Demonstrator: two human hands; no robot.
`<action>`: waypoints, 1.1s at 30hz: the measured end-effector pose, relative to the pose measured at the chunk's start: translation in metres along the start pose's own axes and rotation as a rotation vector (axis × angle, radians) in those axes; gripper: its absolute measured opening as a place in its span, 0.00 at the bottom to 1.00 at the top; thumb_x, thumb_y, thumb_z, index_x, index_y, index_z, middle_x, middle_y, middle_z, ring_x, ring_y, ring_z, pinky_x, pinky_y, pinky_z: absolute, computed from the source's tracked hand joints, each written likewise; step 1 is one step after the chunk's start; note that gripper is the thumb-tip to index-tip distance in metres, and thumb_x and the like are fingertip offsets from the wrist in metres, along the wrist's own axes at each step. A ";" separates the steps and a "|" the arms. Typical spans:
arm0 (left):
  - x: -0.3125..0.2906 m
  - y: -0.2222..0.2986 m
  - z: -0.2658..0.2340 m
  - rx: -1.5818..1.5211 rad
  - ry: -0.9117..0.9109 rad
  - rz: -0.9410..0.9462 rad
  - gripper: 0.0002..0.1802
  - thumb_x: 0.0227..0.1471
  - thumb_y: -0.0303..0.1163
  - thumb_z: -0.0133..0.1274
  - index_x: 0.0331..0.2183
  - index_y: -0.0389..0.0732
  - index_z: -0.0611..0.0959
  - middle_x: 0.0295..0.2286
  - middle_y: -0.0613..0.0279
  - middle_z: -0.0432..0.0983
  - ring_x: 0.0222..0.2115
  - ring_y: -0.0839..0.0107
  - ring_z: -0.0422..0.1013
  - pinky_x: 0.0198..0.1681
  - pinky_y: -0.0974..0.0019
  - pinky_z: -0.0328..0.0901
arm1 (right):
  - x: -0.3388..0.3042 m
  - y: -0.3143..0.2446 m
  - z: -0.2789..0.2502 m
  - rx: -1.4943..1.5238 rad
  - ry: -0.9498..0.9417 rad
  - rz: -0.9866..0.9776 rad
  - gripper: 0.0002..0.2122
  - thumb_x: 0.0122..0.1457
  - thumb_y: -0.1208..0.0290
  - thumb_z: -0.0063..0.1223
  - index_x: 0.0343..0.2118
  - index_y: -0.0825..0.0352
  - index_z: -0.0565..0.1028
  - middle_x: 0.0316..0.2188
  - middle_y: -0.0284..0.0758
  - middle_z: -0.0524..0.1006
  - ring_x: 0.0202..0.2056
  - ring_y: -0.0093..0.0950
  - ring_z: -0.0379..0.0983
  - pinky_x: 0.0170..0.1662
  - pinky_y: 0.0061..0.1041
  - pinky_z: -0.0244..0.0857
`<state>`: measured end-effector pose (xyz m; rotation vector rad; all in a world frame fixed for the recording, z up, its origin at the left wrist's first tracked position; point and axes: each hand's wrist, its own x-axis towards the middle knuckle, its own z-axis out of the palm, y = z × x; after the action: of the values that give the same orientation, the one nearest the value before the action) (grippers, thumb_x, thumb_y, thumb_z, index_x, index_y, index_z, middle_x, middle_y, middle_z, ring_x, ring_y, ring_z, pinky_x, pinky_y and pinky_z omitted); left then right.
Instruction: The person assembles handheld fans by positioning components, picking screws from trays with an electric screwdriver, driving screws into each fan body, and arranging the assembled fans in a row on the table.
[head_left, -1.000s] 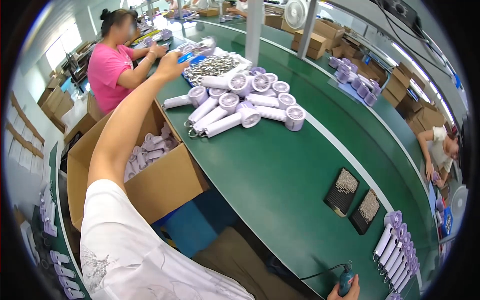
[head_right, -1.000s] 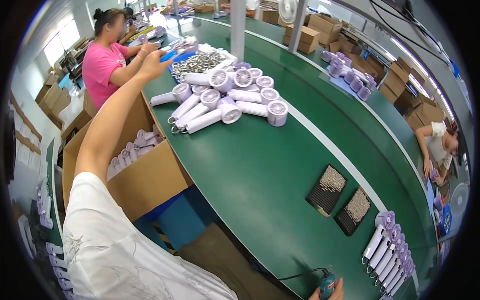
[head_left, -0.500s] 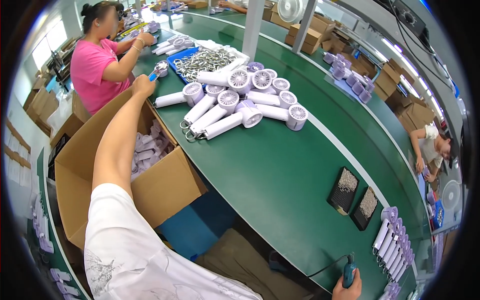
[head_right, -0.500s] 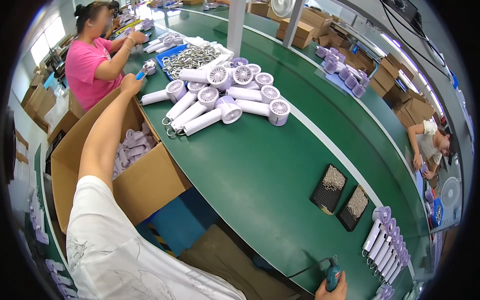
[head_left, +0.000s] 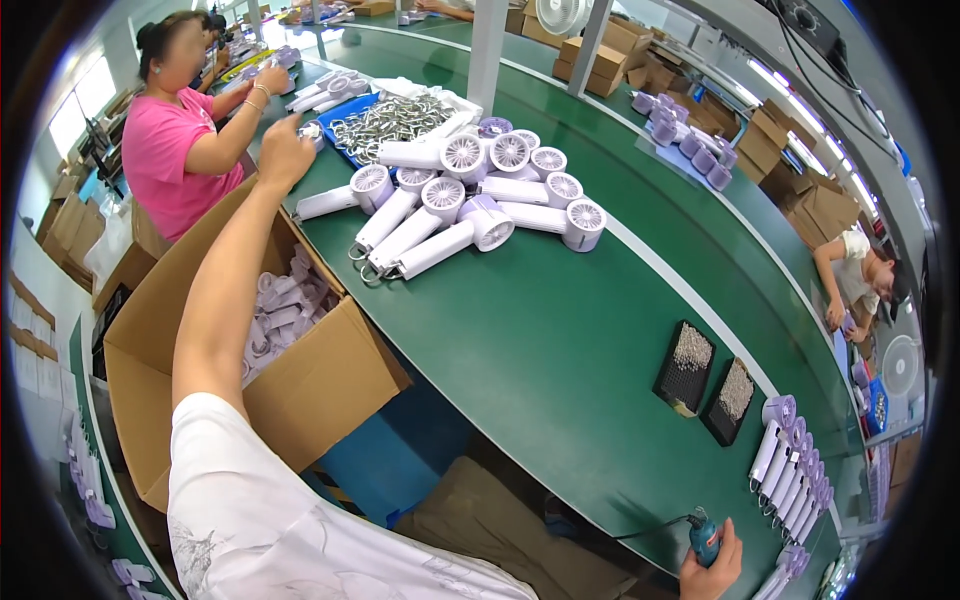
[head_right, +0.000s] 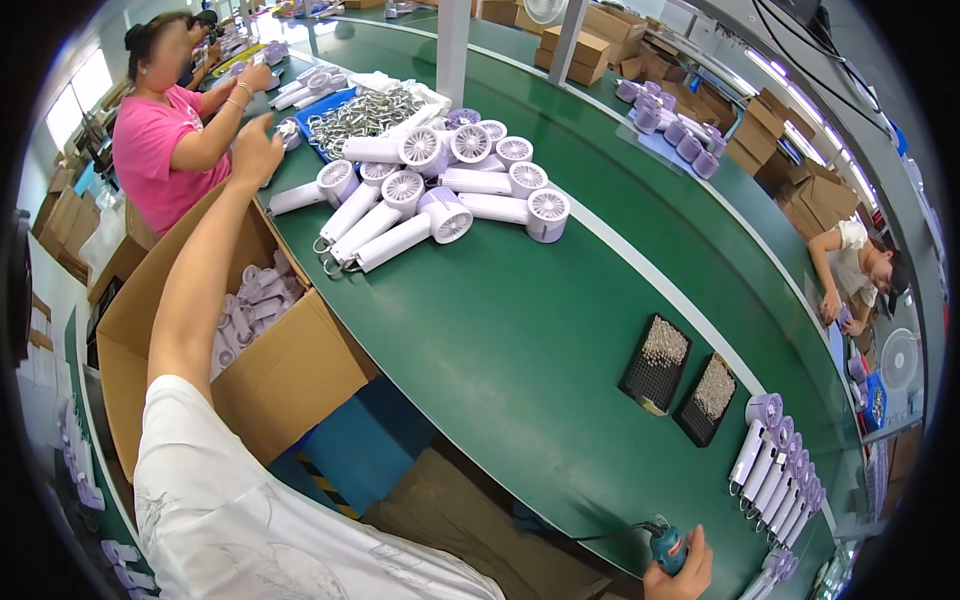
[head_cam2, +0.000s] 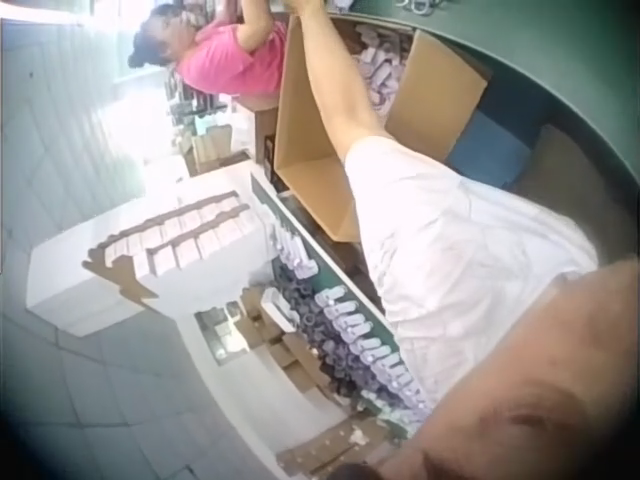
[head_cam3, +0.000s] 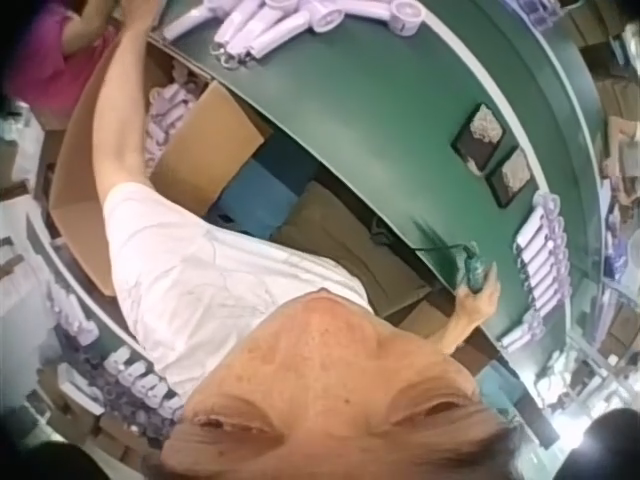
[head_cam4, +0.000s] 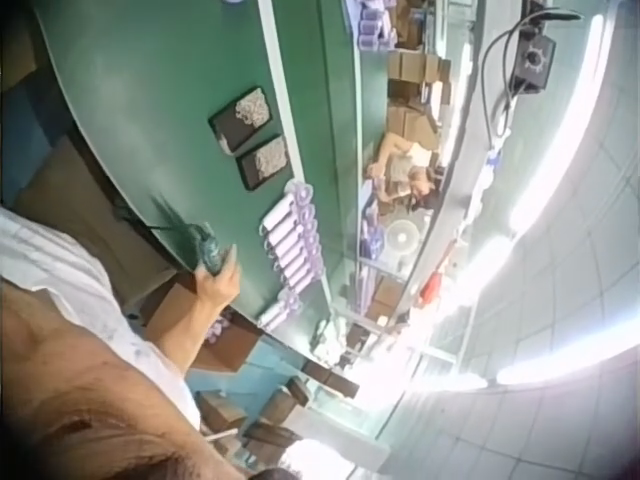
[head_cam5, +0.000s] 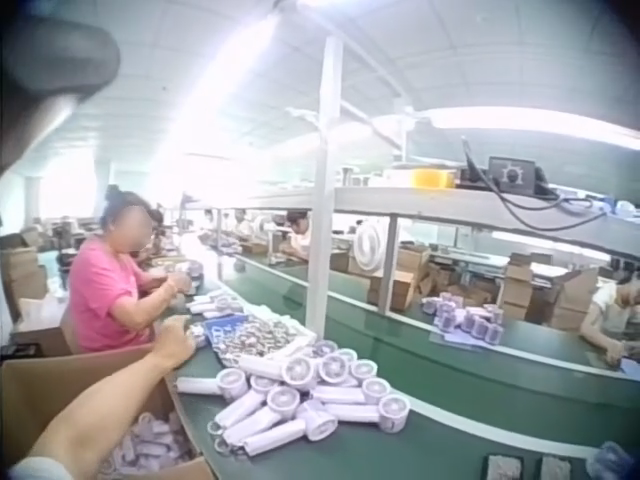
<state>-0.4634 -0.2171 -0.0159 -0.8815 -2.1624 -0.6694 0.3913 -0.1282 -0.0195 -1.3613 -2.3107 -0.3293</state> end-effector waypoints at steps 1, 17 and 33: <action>0.004 0.017 0.000 -0.156 -0.064 0.114 0.25 0.47 0.30 0.57 0.49 0.32 0.81 0.45 0.42 0.79 0.48 0.47 0.75 0.56 0.54 0.67 | 0.008 0.002 -0.001 0.041 0.026 -0.080 0.23 0.45 0.70 0.72 0.48 0.67 0.80 0.35 0.44 0.80 0.32 0.43 0.78 0.38 0.35 0.74; 0.032 0.164 0.006 -0.085 -0.774 0.570 0.25 0.37 0.29 0.65 0.42 0.36 0.85 0.42 0.45 0.81 0.45 0.48 0.75 0.52 0.54 0.69 | 0.162 -0.053 0.038 0.525 0.517 -0.604 0.14 0.51 0.79 0.67 0.41 0.67 0.78 0.27 0.36 0.79 0.20 0.25 0.71 0.24 0.22 0.65; -0.172 0.406 -0.103 -2.205 -1.281 -0.162 0.30 0.66 0.36 0.48 0.62 0.29 0.63 0.55 0.40 0.71 0.57 0.42 0.69 0.61 0.42 0.65 | 0.138 -0.064 0.082 0.681 0.473 -0.694 0.24 0.44 0.69 0.75 0.45 0.73 0.79 0.35 0.41 0.82 0.21 0.27 0.75 0.21 0.23 0.65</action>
<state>-0.0278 -0.0949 -0.0032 -2.5309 -1.1878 -3.4226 0.2568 -0.0193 -0.0244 -0.1174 -2.1025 -0.0338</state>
